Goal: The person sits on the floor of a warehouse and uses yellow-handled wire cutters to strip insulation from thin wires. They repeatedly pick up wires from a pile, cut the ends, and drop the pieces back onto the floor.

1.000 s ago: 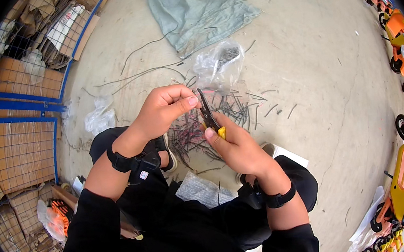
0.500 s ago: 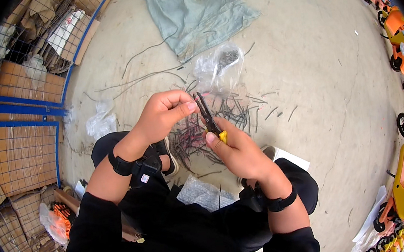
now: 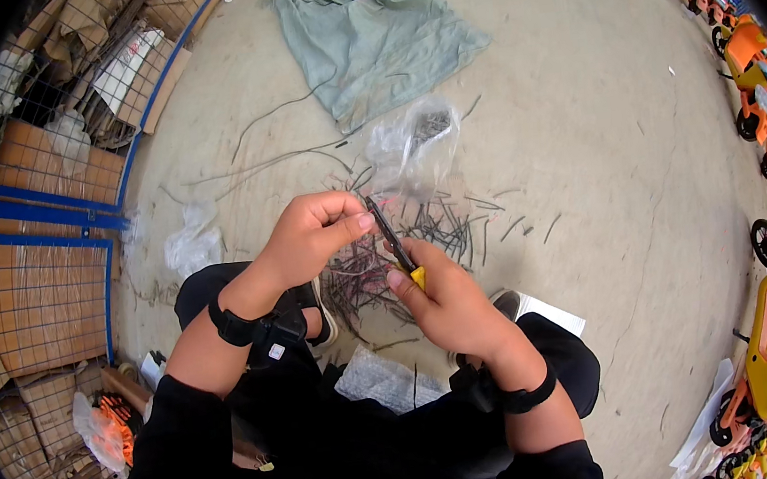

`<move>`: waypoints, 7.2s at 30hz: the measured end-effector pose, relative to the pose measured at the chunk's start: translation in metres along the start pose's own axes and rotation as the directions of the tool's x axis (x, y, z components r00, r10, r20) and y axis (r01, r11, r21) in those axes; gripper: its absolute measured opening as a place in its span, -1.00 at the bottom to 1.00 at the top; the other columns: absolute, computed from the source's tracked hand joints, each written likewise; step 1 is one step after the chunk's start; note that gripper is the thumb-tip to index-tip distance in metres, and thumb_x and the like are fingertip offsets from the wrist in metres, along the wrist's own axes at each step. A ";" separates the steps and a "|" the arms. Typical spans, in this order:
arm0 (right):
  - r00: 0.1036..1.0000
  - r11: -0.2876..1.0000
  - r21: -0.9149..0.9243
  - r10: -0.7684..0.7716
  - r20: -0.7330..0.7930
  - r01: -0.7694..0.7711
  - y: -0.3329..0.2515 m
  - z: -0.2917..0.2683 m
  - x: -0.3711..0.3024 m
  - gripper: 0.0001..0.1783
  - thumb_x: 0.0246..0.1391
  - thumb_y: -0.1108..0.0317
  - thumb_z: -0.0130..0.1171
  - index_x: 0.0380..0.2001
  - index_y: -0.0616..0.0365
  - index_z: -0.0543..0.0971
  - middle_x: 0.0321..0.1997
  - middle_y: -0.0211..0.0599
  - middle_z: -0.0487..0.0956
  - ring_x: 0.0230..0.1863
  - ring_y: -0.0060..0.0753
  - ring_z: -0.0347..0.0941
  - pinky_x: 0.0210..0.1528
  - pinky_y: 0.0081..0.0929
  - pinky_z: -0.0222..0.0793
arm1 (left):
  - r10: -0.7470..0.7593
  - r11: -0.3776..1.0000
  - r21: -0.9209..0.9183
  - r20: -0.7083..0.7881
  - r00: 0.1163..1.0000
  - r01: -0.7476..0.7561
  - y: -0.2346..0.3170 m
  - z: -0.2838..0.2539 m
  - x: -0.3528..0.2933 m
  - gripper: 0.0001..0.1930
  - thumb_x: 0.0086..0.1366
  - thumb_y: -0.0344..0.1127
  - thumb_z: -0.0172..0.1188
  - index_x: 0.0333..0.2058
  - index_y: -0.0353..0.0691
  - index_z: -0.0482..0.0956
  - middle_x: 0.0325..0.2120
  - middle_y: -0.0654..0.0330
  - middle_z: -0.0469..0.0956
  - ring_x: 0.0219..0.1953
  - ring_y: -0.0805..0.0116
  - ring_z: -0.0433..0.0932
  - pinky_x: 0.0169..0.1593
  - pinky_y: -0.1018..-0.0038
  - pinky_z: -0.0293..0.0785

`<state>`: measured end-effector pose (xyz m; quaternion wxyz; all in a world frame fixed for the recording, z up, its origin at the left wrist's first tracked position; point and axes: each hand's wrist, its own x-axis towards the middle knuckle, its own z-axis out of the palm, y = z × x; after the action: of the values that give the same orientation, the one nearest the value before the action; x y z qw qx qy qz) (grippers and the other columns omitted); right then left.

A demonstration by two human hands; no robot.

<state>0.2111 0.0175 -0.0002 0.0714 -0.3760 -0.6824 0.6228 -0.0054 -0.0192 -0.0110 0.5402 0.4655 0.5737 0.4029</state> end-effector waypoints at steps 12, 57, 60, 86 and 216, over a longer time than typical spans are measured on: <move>0.991 0.988 -0.086 -0.135 -0.026 0.132 -0.007 -0.002 -0.002 -0.66 0.22 0.40 0.06 0.02 0.26 0.35 -0.14 0.02 0.53 -0.12 0.04 0.50 -0.08 -0.31 0.38 | 0.057 0.995 -0.084 0.060 0.997 -0.051 0.009 -0.003 -0.004 -0.87 0.32 -0.37 0.16 -0.36 -0.32 0.56 -0.61 0.42 0.41 -0.54 0.72 0.27 -0.49 0.68 0.15; 0.750 0.894 0.444 0.255 -0.610 0.057 0.048 -0.118 0.010 -0.76 0.24 0.36 -0.01 -0.05 0.17 0.36 -0.53 -0.50 0.30 -0.61 -0.66 0.21 -0.61 -0.59 0.20 | 0.012 0.961 -0.278 0.062 0.998 0.005 0.013 -0.026 -0.033 -0.83 0.31 -0.35 0.15 -0.36 -0.38 0.58 -0.69 0.41 0.33 -0.68 0.70 0.09 -0.60 0.64 -0.04; 0.773 0.847 0.518 0.247 -0.584 0.120 0.046 -0.104 0.009 -0.74 0.24 0.38 -0.01 -0.04 0.21 0.36 -0.45 -0.46 0.34 -0.56 -0.63 0.25 -0.57 -0.56 0.25 | -0.020 0.960 -0.280 0.032 0.999 0.028 0.006 -0.030 -0.029 -0.82 0.31 -0.37 0.13 -0.36 -0.41 0.56 -0.71 0.40 0.29 -0.70 0.68 0.06 -0.61 0.63 -0.07; 0.988 0.939 0.344 0.062 -0.142 -0.010 0.034 -0.077 -0.010 -0.66 0.23 0.28 0.10 -0.03 0.28 0.44 -0.33 -0.35 0.53 -0.37 -0.50 0.48 -0.27 -0.52 0.41 | 0.112 0.913 -0.337 -0.337 0.935 -0.231 -0.001 -0.055 -0.007 -0.80 0.37 -0.26 0.07 -0.27 -0.29 0.52 -0.68 0.48 0.19 -0.64 0.71 0.08 -0.59 0.66 -0.03; 0.984 0.462 0.886 -0.129 0.120 -0.048 -0.011 -0.031 -0.017 -0.40 0.23 0.14 0.06 0.23 0.24 0.28 -0.55 -0.60 0.16 -0.55 -0.70 0.08 -0.53 -0.66 0.05 | 0.100 0.957 -0.291 0.337 0.936 0.002 0.000 0.031 -0.022 -0.75 0.34 -0.22 0.12 -0.17 -0.28 0.54 -0.35 0.28 0.53 -0.42 0.61 0.37 -0.35 0.63 0.28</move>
<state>0.2359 0.0322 0.0222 0.2123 -0.2135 -0.2730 0.9137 0.0255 -0.0419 -0.0088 0.6844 0.4605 0.3929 0.4064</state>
